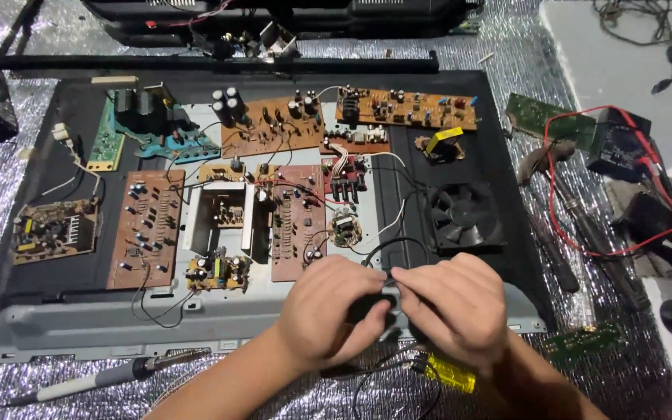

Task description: Repairing a television circuit board by stripping wires with a lighter and soldering components into place.

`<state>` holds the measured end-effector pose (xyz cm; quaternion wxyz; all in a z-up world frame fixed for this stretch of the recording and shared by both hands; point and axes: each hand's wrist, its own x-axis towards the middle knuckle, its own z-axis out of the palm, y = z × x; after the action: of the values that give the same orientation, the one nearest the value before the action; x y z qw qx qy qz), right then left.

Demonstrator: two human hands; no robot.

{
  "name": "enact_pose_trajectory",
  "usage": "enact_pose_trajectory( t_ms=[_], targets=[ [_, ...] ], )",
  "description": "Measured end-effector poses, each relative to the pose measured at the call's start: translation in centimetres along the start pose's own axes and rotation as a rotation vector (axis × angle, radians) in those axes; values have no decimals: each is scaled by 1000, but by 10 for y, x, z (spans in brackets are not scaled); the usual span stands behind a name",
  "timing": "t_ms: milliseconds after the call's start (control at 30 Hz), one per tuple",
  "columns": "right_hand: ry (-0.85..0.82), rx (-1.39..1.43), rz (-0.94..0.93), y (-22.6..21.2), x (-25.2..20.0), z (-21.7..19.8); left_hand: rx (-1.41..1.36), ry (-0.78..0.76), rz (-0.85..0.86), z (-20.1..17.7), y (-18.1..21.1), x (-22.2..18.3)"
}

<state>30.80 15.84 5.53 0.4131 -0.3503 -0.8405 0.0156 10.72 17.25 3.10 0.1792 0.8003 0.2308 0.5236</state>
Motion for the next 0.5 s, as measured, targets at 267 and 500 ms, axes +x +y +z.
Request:
enact_pose_trajectory(
  t_ms=[267, 500],
  targets=[
    [51, -65, -43, 2, -5, 0, -9, 19, -114, -2, 5, 2],
    [29, -143, -93, 7, -11, 2, -146, 112, -147, -2, -3, -4]
  ],
)
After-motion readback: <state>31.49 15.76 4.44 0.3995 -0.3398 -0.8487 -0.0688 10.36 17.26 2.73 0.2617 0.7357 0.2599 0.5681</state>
